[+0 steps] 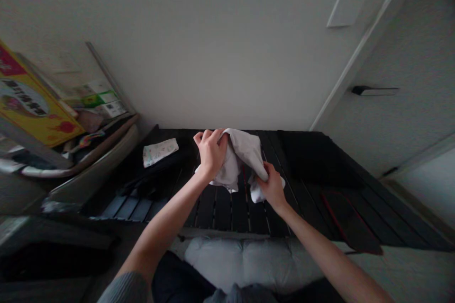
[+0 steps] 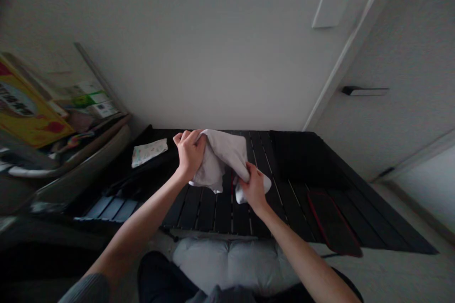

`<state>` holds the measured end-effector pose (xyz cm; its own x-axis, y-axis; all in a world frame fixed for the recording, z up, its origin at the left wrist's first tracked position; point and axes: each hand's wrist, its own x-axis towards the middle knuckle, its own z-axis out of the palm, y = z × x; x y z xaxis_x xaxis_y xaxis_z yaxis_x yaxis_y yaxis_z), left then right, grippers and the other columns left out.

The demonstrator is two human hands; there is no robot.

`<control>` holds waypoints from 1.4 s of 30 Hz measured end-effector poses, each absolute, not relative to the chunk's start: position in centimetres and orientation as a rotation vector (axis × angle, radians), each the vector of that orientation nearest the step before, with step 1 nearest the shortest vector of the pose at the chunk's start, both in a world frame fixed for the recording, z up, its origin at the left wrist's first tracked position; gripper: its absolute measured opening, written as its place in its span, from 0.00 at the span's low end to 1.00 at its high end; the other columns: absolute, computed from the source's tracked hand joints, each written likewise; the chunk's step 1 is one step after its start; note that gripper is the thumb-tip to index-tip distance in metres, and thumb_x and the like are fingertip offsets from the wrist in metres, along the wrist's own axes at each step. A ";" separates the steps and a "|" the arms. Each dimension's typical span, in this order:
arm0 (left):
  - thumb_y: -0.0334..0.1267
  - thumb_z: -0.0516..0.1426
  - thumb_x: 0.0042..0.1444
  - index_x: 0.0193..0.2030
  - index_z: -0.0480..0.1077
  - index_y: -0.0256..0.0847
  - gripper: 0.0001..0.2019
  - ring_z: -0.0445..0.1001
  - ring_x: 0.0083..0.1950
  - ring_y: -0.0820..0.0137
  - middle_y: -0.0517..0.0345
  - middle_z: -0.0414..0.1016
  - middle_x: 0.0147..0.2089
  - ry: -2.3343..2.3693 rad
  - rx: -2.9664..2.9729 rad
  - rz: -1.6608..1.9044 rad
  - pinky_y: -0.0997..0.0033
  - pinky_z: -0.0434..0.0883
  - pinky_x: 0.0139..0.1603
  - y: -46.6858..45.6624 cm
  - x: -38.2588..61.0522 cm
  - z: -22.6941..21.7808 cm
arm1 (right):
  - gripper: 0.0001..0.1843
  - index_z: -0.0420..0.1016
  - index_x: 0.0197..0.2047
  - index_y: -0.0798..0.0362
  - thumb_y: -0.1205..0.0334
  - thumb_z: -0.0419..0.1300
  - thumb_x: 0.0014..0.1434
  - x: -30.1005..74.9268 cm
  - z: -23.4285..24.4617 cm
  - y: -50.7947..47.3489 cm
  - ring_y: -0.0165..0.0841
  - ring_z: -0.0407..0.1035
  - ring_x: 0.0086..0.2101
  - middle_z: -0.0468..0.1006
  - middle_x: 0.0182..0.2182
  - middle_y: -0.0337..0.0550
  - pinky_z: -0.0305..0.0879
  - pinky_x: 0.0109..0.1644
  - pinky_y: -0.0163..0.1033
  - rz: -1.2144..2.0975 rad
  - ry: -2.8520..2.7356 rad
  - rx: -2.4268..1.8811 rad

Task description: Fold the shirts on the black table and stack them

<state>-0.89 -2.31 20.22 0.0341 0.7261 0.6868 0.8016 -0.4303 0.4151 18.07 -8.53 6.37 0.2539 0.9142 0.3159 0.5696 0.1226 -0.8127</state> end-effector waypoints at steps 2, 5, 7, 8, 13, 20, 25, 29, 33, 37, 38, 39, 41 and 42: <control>0.41 0.52 0.63 0.42 0.75 0.46 0.11 0.70 0.45 0.64 0.56 0.78 0.36 -1.787 -2.212 -1.208 0.55 0.53 0.58 -1.6 -1.7 19.7 | 0.22 0.68 0.51 0.53 0.56 0.56 0.53 20.0 7.2 -8.3 0.42 0.72 0.40 0.78 0.40 0.48 0.66 0.44 0.43 0.597 -1.354 -1.485; 0.38 0.53 0.61 0.48 0.73 0.44 0.11 0.67 0.52 0.59 0.53 0.78 0.42 -1.932 -2.257 -1.037 0.53 0.56 0.55 -1.3 -2.5 18.1 | 0.16 0.73 0.39 0.53 0.52 0.57 0.53 22.1 8.2 -7.3 0.37 0.71 0.32 0.77 0.31 0.42 0.64 0.35 0.37 0.747 -1.337 -1.436; 0.34 0.54 0.59 0.53 0.70 0.43 0.15 0.64 0.57 0.57 0.50 0.75 0.49 -1.928 -2.341 -1.002 0.55 0.59 0.54 -1.9 -2.7 16.7 | 0.15 0.75 0.33 0.53 0.50 0.57 0.53 22.9 8.2 -6.3 0.36 0.69 0.31 0.76 0.27 0.40 0.62 0.34 0.36 0.836 -1.388 -1.456; 0.33 0.55 0.58 0.53 0.70 0.43 0.16 0.63 0.58 0.56 0.50 0.74 0.51 -1.903 -2.424 -0.973 0.55 0.60 0.54 -2.4 -2.6 16.0 | 0.15 0.76 0.30 0.54 0.50 0.57 0.52 23.1 8.0 -5.8 0.36 0.69 0.31 0.76 0.26 0.40 0.61 0.34 0.36 0.877 -1.403 -1.477; 0.42 0.59 0.57 0.55 0.69 0.45 0.19 0.65 0.57 0.57 0.52 0.72 0.51 -1.437 -3.141 -0.724 0.55 0.63 0.56 -6.0 -1.0 13.1 | 0.18 0.79 0.33 0.56 0.49 0.60 0.50 22.2 7.4 -4.9 0.37 0.72 0.32 0.80 0.27 0.42 0.64 0.36 0.37 1.151 -1.211 -1.543; 0.29 0.60 0.50 0.52 0.67 0.43 0.22 0.62 0.60 0.55 0.47 0.63 0.59 -1.298 -3.080 -0.828 0.52 0.60 0.58 -7.7 0.9 12.0 | 0.18 0.79 0.32 0.55 0.48 0.62 0.50 20.0 9.4 -6.2 0.37 0.74 0.28 0.81 0.27 0.45 0.66 0.32 0.37 1.419 -0.939 -1.313; 0.22 0.53 0.47 0.42 0.67 0.41 0.16 0.70 0.50 0.62 0.54 0.73 0.44 -1.394 -3.042 -0.950 0.59 0.62 0.54 -6.7 -0.3 12.9 | 0.20 0.77 0.33 0.55 0.46 0.65 0.47 21.3 9.3 -5.3 0.36 0.73 0.29 0.80 0.29 0.45 0.67 0.34 0.38 1.342 -1.023 -1.305; 0.25 0.53 0.49 0.40 0.65 0.42 0.12 0.71 0.39 0.69 0.60 0.73 0.37 -1.667 -2.989 -1.259 0.72 0.65 0.40 -6.8 -1.2 13.6 | 0.25 0.73 0.42 0.54 0.44 0.64 0.48 22.1 10.2 -5.4 0.34 0.72 0.30 0.79 0.35 0.46 0.67 0.34 0.40 0.990 -1.137 -1.408; 0.30 0.52 0.54 0.37 0.63 0.43 0.05 0.69 0.34 0.71 0.62 0.71 0.32 -1.915 -2.858 -1.429 0.75 0.62 0.35 -7.1 -0.7 14.0 | 0.27 0.69 0.50 0.51 0.42 0.60 0.54 21.0 12.6 -7.2 0.37 0.71 0.41 0.74 0.46 0.49 0.69 0.44 0.43 0.840 -1.365 -1.281; 0.33 0.51 0.57 0.35 0.58 0.43 0.03 0.68 0.33 0.71 0.62 0.67 0.30 -2.284 -2.539 -1.665 0.74 0.62 0.35 -7.1 0.6 13.5 | 0.36 0.59 0.59 0.50 0.42 0.62 0.53 19.5 13.5 -8.8 0.40 0.69 0.49 0.67 0.54 0.53 0.67 0.52 0.47 0.810 -1.496 -1.245; 0.33 0.50 0.58 0.36 0.57 0.43 0.03 0.69 0.34 0.71 0.61 0.67 0.31 -2.356 -2.461 -1.756 0.74 0.63 0.36 -7.1 0.9 13.2 | 0.40 0.56 0.61 0.50 0.41 0.63 0.52 19.3 13.3 -9.0 0.41 0.68 0.50 0.65 0.56 0.54 0.67 0.53 0.49 0.797 -1.475 -1.281; 0.34 0.50 0.59 0.36 0.56 0.43 0.03 0.69 0.36 0.71 0.60 0.68 0.33 -2.412 -2.391 -1.847 0.73 0.64 0.38 -7.2 1.3 12.9 | 0.43 0.53 0.62 0.51 0.40 0.63 0.51 19.1 12.9 -9.1 0.43 0.68 0.51 0.64 0.57 0.56 0.66 0.54 0.50 0.779 -1.437 -1.333; 0.35 0.50 0.59 0.38 0.56 0.42 0.03 0.70 0.39 0.71 0.59 0.68 0.37 -2.487 -2.259 -2.008 0.73 0.66 0.40 -7.6 1.9 12.2 | 0.45 0.52 0.63 0.51 0.39 0.63 0.50 18.7 11.9 -9.2 0.45 0.68 0.50 0.66 0.56 0.57 0.67 0.53 0.52 0.794 -1.353 -1.464; 0.35 0.50 0.59 0.40 0.56 0.42 0.05 0.70 0.40 0.71 0.58 0.68 0.38 -2.506 -2.210 -2.075 0.73 0.66 0.41 -7.9 2.1 12.0 | 0.43 0.53 0.62 0.51 0.38 0.62 0.51 18.5 11.4 -9.2 0.45 0.69 0.49 0.69 0.53 0.56 0.67 0.52 0.52 0.858 -1.316 -1.515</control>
<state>2.15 -7.92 12.00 -0.1649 0.9850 0.0516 0.2343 -0.0117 0.9721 18.51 -9.19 11.41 0.1846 0.9807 0.0639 0.3371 -0.0021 -0.9415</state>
